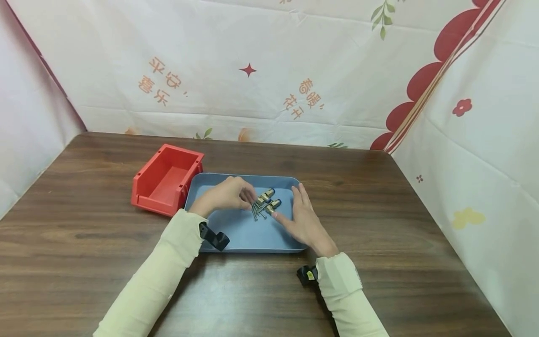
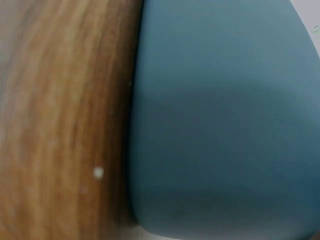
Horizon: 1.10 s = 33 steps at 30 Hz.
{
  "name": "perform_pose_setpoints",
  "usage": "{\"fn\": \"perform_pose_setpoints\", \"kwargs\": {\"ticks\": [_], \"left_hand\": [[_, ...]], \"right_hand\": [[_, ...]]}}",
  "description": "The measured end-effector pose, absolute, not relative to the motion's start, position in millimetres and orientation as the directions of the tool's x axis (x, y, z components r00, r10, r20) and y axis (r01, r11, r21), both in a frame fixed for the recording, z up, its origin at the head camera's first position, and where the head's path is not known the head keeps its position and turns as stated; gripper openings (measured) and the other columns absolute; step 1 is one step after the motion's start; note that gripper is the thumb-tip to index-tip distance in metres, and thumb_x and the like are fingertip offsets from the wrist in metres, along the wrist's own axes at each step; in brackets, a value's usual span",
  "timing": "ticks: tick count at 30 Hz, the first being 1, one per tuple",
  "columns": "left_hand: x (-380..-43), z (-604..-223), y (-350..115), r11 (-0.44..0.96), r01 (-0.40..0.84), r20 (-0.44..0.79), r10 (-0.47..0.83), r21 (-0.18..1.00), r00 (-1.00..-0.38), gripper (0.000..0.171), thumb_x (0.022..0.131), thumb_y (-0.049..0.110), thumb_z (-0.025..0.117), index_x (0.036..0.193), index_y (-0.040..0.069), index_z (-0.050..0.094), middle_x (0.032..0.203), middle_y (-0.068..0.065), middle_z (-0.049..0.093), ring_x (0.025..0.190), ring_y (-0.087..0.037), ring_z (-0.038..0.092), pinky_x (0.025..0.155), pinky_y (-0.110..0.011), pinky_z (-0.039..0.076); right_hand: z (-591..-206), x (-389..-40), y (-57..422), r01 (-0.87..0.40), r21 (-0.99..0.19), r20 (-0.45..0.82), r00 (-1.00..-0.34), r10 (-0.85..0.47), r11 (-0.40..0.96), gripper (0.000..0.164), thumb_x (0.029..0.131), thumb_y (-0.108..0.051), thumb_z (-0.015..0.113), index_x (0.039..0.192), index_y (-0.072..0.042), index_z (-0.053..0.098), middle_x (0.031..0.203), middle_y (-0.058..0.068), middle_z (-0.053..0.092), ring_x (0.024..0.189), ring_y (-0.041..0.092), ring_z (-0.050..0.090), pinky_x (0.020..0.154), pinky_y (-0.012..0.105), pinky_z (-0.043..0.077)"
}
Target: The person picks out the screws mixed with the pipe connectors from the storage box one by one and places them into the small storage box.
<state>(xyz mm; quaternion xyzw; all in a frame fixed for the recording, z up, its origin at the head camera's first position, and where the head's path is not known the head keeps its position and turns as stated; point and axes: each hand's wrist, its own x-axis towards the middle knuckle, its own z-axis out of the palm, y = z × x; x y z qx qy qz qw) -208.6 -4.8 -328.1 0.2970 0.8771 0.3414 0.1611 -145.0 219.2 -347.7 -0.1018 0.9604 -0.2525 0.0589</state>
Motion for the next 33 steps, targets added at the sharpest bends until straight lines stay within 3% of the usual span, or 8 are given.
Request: {"fn": "perform_pose_setpoints", "kwargs": {"ticks": [7, 16, 28, 33], "left_hand": [[-207, -334, -1, 0.591, 0.438, -0.101, 0.664, 0.678, -0.741, 0.02, 0.082, -0.001, 0.07, 0.099, 0.008, 0.073, 0.096, -0.003, 0.071, 0.086, -0.012, 0.064, 0.078, -0.026, 0.054], [-207, -334, 1, 0.611, 0.47, -0.085, 0.662, 0.638, -0.745, 0.021, 0.08, -0.005, 0.069, 0.095, 0.009, 0.075, 0.095, -0.003, 0.071, 0.083, -0.012, 0.062, 0.079, -0.027, 0.054], [-223, -333, 8, 0.575, 0.537, -0.089, 0.729, 0.618, -0.678, 0.015, 0.078, -0.004, 0.072, 0.085, 0.009, 0.074, 0.087, -0.001, 0.07, 0.077, -0.01, 0.062, 0.067, -0.022, 0.051], [-227, -336, 10, 0.538, 0.563, -0.068, 0.758, 0.628, -0.649, 0.013, 0.08, -0.001, 0.072, 0.084, 0.011, 0.074, 0.086, 0.001, 0.07, 0.076, -0.007, 0.062, 0.076, -0.023, 0.051]], "right_hand": [[-350, -144, 219, -0.186, -0.496, -0.044, -0.97, -0.238, 0.848, 0.086, 0.094, -0.04, 0.056, 0.149, 0.006, 0.008, 0.156, 0.027, -0.004, 0.142, 0.046, 0.013, 0.109, 0.06, 0.026], [-349, -144, 219, -0.16, -0.496, -0.063, -0.974, -0.219, 0.854, 0.088, 0.094, -0.043, 0.054, 0.15, 0.005, 0.006, 0.157, 0.025, -0.006, 0.143, 0.045, 0.012, 0.109, 0.059, 0.025], [-351, -143, 218, -0.179, -0.51, -0.046, -0.971, -0.235, 0.841, 0.087, 0.094, -0.042, 0.055, 0.149, 0.006, 0.007, 0.157, 0.025, -0.004, 0.142, 0.045, 0.017, 0.107, 0.059, 0.029], [-350, -143, 220, -0.186, -0.507, -0.036, -0.971, -0.237, 0.842, 0.086, 0.094, -0.041, 0.055, 0.149, 0.006, 0.008, 0.157, 0.026, -0.003, 0.142, 0.045, 0.016, 0.108, 0.06, 0.028]]}}
